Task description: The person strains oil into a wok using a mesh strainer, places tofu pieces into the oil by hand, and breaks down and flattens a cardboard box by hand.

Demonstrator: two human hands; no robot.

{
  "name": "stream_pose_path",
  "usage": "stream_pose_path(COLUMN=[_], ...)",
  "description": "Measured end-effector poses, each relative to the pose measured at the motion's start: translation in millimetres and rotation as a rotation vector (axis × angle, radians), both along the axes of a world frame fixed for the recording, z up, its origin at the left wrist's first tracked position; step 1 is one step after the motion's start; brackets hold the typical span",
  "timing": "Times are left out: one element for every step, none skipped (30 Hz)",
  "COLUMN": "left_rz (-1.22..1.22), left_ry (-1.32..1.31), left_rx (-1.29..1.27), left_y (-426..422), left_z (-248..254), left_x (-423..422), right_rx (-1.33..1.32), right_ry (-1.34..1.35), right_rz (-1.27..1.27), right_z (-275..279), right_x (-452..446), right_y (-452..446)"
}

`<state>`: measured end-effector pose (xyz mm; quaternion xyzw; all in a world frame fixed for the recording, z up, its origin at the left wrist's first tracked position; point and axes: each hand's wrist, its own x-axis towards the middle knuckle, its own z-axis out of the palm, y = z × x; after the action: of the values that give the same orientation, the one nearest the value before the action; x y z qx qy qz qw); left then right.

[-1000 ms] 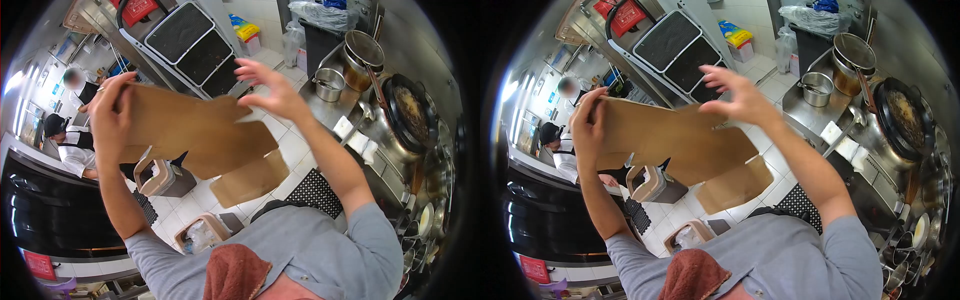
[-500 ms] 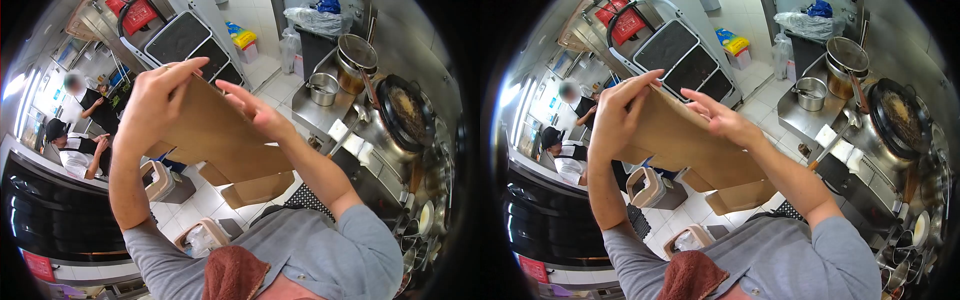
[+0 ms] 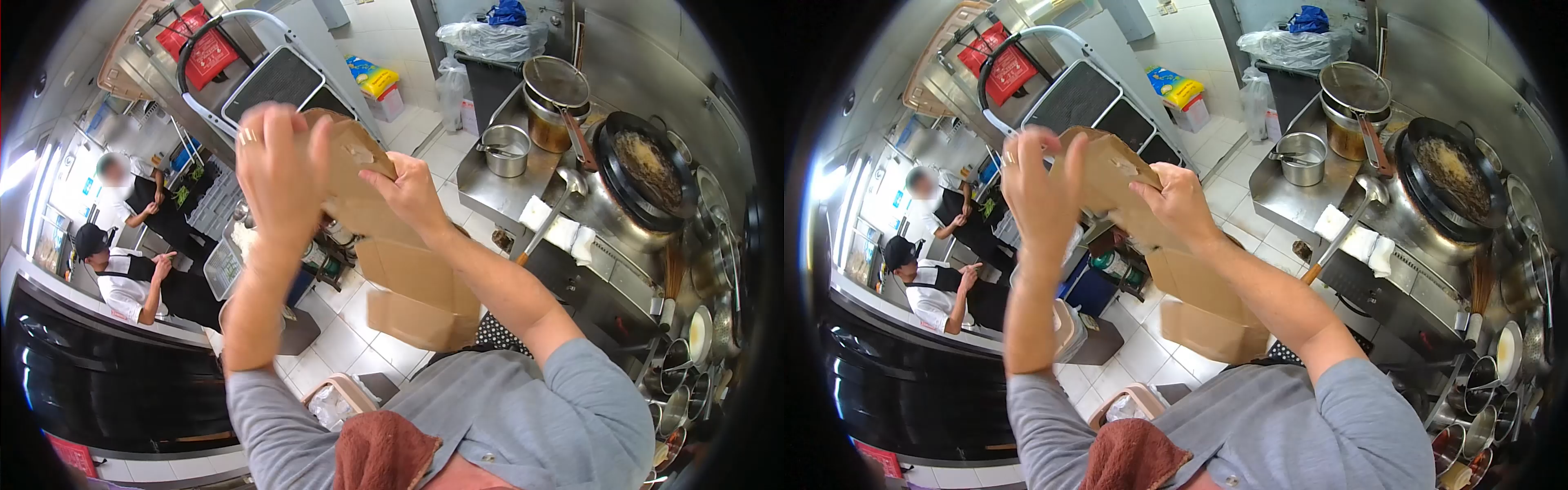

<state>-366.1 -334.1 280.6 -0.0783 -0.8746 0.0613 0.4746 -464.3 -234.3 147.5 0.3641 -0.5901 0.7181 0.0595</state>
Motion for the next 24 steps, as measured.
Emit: stream_pose_path(left_rz=[0.107, 0.083, 0.058, -0.076, -0.208, -0.212, -0.233, -0.256, -0.233, -0.258, -0.274, -0.354, -0.353, -0.414, -0.473, -0.485, -0.493, -0.58, -0.666, -0.727, -0.726, -0.759, -0.793, -0.841], left_ry=[0.076, -0.048, -0.184, -0.223, -0.262, -0.27, -0.173, -0.07, -0.038, 0.049, 0.132, 0.084, 0.08, 0.173, 0.264, 0.323, 0.322, 0.265, 0.208, 0.126, 0.123, 0.095, 0.066, 0.056], left_rx=[0.134, 0.319, 0.494, 0.673, 0.863, 0.859, 0.932, 1.004, 1.156, 1.178, 1.2, 1.278, 1.274, 1.443, 1.614, 1.679, 1.678, 1.687, 1.694, 1.708, 1.709, 1.686, 1.662, 1.643], left_y=[13, 23, 30, 34, 35, 32, 32, 33, 31, 24, 13, -8, -11, -12, -13, -14, -16, -21, -27, -36, -40, -42, -42, -40], left_z=[-19, -39, -59, -80, -97, -108, -110, -109, -107, -108, -112, -120, -120, -119, -119, -119, -119, -120, -123, -125, -127, -126, -125, -123], left_x=[7, 9, 5, -9, -20, -25, -31, -36, -34, -35, -35, -34, -31, -29, -26, -23, -22, -16, -9, -4, -1, 1, 1, 2], right_rx=[0.044, 0.027, -0.042, -0.104, -0.112, -0.134, -0.154, -0.072, -0.071, -0.041, -0.01, 0.097, 0.093, 0.141, 0.191, 0.228, 0.228, 0.224, 0.222, 0.215, 0.216, 0.202, 0.189, 0.21], right_ry=[0.06, 0.057, 0.242, 0.425, 0.413, 0.459, 0.513, 0.578, 0.583, 0.588, 0.584, 0.552, 0.55, 0.51, 0.466, 0.416, 0.42, 0.38, 0.34, 0.32, 0.317, 0.313, 0.308, 0.343], right_rz=[-0.177, -0.186, -0.244, -0.308, -0.322, -0.319, -0.314, -0.29, -0.291, -0.219, -0.145, -0.021, -0.023, -0.015, -0.008, -0.074, -0.079, -0.091, -0.101, -0.084, -0.085, -0.107, -0.131, -0.203], right_z=[2, 3, 2, -1, -4, -6, -6, -5, -5, -1, -1, -9, -14, -18, -24, -34, -42, -51, -57, -56, -55, -47, -41, -38], right_x=[-1, -4, -7, -8, -4, 2, 5, 4, 5, 14, 21, 18, 18, 17, 16, 9, 2, -2, -5, -12, -18, -24, -30, -37], right_y=[1, 1, 1, 0, -3, -6, -8, -8, -9, -10, -10, -9, -3, 6, 15, 22, 26, 28, 30, 33, 36, 42, 46, 46])
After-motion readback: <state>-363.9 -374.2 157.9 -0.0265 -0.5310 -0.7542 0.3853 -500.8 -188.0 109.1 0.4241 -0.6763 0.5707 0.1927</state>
